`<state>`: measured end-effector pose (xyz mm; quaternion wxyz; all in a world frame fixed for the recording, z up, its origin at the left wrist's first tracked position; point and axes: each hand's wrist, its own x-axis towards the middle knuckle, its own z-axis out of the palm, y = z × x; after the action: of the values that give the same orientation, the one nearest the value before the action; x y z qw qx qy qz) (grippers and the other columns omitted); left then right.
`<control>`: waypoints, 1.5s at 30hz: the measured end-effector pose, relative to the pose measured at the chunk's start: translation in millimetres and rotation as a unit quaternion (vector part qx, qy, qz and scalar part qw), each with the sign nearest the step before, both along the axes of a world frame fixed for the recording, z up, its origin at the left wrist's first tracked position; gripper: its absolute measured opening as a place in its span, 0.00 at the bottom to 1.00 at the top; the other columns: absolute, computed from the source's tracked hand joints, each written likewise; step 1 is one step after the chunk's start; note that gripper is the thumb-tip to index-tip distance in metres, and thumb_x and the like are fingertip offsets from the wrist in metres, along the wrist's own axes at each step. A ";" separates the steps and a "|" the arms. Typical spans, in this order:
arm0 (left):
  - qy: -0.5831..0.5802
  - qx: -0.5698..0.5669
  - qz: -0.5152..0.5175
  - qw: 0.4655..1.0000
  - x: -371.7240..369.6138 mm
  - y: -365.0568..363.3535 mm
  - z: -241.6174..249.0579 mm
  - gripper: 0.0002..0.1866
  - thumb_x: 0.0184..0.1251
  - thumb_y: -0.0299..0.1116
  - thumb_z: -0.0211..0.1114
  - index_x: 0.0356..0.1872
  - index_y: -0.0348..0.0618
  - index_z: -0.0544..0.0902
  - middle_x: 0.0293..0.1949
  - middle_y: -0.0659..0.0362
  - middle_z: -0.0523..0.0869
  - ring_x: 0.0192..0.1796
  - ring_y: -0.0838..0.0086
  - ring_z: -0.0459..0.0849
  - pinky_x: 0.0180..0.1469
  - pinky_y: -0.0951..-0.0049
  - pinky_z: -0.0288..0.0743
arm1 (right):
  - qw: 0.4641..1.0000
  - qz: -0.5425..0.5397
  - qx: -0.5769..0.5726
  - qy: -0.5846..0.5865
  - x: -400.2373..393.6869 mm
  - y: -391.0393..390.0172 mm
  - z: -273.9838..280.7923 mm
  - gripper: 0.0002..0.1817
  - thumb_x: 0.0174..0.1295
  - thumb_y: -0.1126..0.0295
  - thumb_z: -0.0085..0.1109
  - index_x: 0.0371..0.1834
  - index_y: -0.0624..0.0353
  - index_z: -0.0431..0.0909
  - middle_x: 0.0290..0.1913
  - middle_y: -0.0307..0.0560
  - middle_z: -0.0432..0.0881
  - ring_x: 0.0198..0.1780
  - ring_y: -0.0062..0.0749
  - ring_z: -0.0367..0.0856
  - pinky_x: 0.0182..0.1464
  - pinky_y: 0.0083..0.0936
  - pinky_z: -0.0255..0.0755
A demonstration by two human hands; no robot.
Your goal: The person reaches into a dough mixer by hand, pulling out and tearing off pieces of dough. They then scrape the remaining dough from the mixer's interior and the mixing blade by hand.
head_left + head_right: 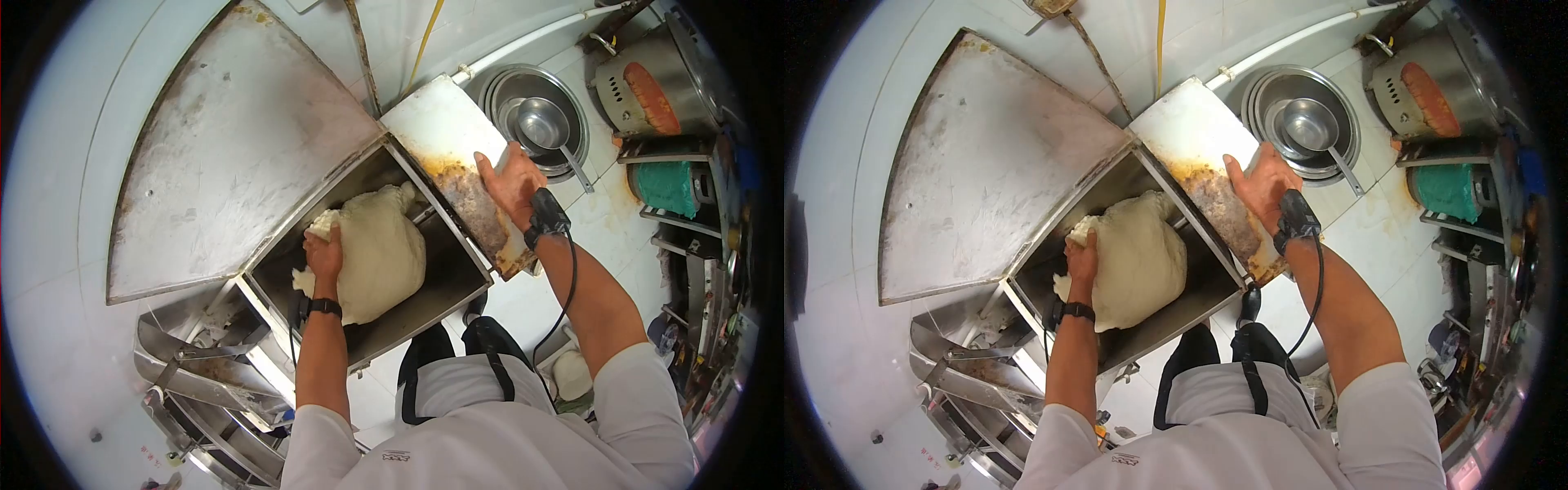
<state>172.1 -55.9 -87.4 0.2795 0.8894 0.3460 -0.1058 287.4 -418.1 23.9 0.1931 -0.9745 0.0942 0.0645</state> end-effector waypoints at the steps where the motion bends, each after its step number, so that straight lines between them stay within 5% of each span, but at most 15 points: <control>1: 0.094 0.101 -0.037 0.990 8.5 -6.5 6.9 0.49 0.73 0.66 0.49 0.72 0.22 0.61 0.72 0.25 0.61 0.76 0.38 0.59 0.78 0.53 0.51 | 1.000 -0.003 -0.002 0.007 0.5 0.3 -0.6 0.38 0.62 0.38 0.59 0.52 0.70 0.75 0.45 0.70 0.84 0.49 0.62 0.85 0.53 0.47 0.77; 5: 0.066 0.245 -0.191 0.948 4.1 -26.0 12.8 0.46 0.72 0.62 0.52 0.71 0.23 0.63 0.73 0.25 0.57 0.75 0.34 0.58 0.79 0.44 0.44 | 1.000 -0.008 0.016 0.024 1.7 0.4 6.2 0.38 0.63 0.38 0.58 0.53 0.70 0.75 0.46 0.70 0.84 0.51 0.63 0.84 0.54 0.47 0.77; 9: -0.040 0.274 -0.236 0.931 -14.4 -37.7 6.8 0.42 0.71 0.58 0.57 0.71 0.27 0.66 0.72 0.26 0.59 0.76 0.35 0.56 0.79 0.44 0.42 | 0.999 -0.006 0.013 0.032 0.9 0.0 6.8 0.39 0.63 0.38 0.58 0.54 0.70 0.74 0.46 0.70 0.84 0.51 0.63 0.84 0.54 0.47 0.77; 12: -0.064 0.256 -0.245 0.933 -15.8 -60.8 8.7 0.39 0.70 0.54 0.60 0.70 0.30 0.69 0.72 0.29 0.63 0.77 0.38 0.56 0.79 0.44 0.43 | 1.000 -0.003 0.005 0.025 2.1 0.3 5.9 0.40 0.63 0.38 0.58 0.56 0.70 0.74 0.47 0.71 0.84 0.51 0.63 0.84 0.55 0.47 0.77; 16: -0.213 0.050 -0.414 0.884 -3.3 -109.6 3.2 0.34 0.67 0.46 0.64 0.66 0.29 0.72 0.73 0.36 0.64 0.77 0.40 0.57 0.78 0.46 0.51 | 0.999 -0.003 0.003 0.036 1.7 -0.6 4.0 0.40 0.63 0.38 0.58 0.57 0.70 0.74 0.48 0.71 0.83 0.52 0.64 0.83 0.55 0.47 0.77; 19: -0.163 -0.087 -0.372 0.910 6.4 -164.9 -29.5 0.32 0.60 0.39 0.68 0.65 0.33 0.74 0.71 0.37 0.66 0.75 0.40 0.60 0.77 0.51 0.57 | 1.000 -0.005 -0.002 0.025 1.3 0.4 3.8 0.40 0.63 0.38 0.58 0.56 0.70 0.74 0.48 0.72 0.83 0.52 0.64 0.83 0.55 0.47 0.77; 23: -0.084 -0.130 -0.371 0.916 10.9 -187.5 -64.1 0.31 0.54 0.33 0.69 0.63 0.39 0.76 0.69 0.38 0.70 0.71 0.41 0.68 0.72 0.54 0.65 | 1.000 -0.006 0.004 0.025 2.4 -1.0 -0.3 0.39 0.63 0.37 0.58 0.53 0.69 0.74 0.48 0.72 0.83 0.51 0.64 0.84 0.54 0.48 0.77; 25: -0.047 -0.221 -0.263 0.938 13.0 -187.4 -30.8 0.29 0.54 0.30 0.67 0.61 0.43 0.78 0.69 0.41 0.71 0.66 0.41 0.74 0.66 0.52 0.73 | 0.999 -0.005 0.005 0.031 3.2 1.2 4.2 0.39 0.63 0.37 0.58 0.53 0.69 0.74 0.48 0.72 0.83 0.51 0.64 0.83 0.54 0.48 0.77; 29: -0.051 -0.063 -0.349 0.934 5.7 -162.3 11.1 0.25 0.54 0.31 0.66 0.57 0.42 0.80 0.68 0.39 0.72 0.58 0.45 0.81 0.59 0.52 0.78 | 1.000 -0.001 -0.005 0.004 1.9 -0.3 -2.4 0.39 0.61 0.37 0.58 0.52 0.68 0.75 0.47 0.68 0.84 0.50 0.60 0.85 0.55 0.46 0.77; 33: -0.041 -0.018 -0.360 0.932 -14.5 -105.4 51.2 0.18 0.57 0.31 0.66 0.50 0.42 0.82 0.50 0.41 0.84 0.53 0.46 0.83 0.55 0.50 0.74 | 1.000 0.003 -0.006 -0.006 1.1 0.0 -3.8 0.39 0.63 0.37 0.58 0.55 0.68 0.73 0.47 0.69 0.84 0.50 0.64 0.83 0.55 0.48 0.76; 35: -0.150 0.001 -0.328 0.933 -36.1 -74.4 49.5 0.17 0.57 0.33 0.67 0.48 0.42 0.82 0.43 0.43 0.87 0.54 0.45 0.81 0.55 0.50 0.71 | 1.000 0.001 -0.008 -0.006 1.6 1.3 -5.6 0.38 0.63 0.37 0.58 0.54 0.68 0.73 0.46 0.69 0.84 0.50 0.64 0.84 0.54 0.48 0.76; 41: -0.201 0.046 -0.256 0.945 -56.4 -13.3 25.6 0.17 0.59 0.31 0.69 0.49 0.37 0.81 0.49 0.43 0.84 0.59 0.45 0.77 0.60 0.49 0.71 | 1.000 -0.008 -0.002 0.005 2.3 2.6 -1.4 0.37 0.61 0.38 0.60 0.53 0.67 0.75 0.46 0.66 0.85 0.50 0.59 0.85 0.54 0.47 0.77; 45: -0.211 0.086 -0.218 0.949 -15.1 10.5 -20.3 0.26 0.63 0.35 0.71 0.60 0.36 0.78 0.59 0.41 0.81 0.65 0.45 0.75 0.71 0.50 0.65 | 1.000 0.004 0.023 0.008 3.4 0.0 -2.0 0.38 0.62 0.38 0.60 0.55 0.67 0.73 0.45 0.69 0.84 0.48 0.64 0.84 0.52 0.49 0.77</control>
<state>157.0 -45.5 -107.7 0.2390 0.9657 0.0846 0.0557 290.8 -418.2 21.9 0.2144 -0.9696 0.0901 0.0755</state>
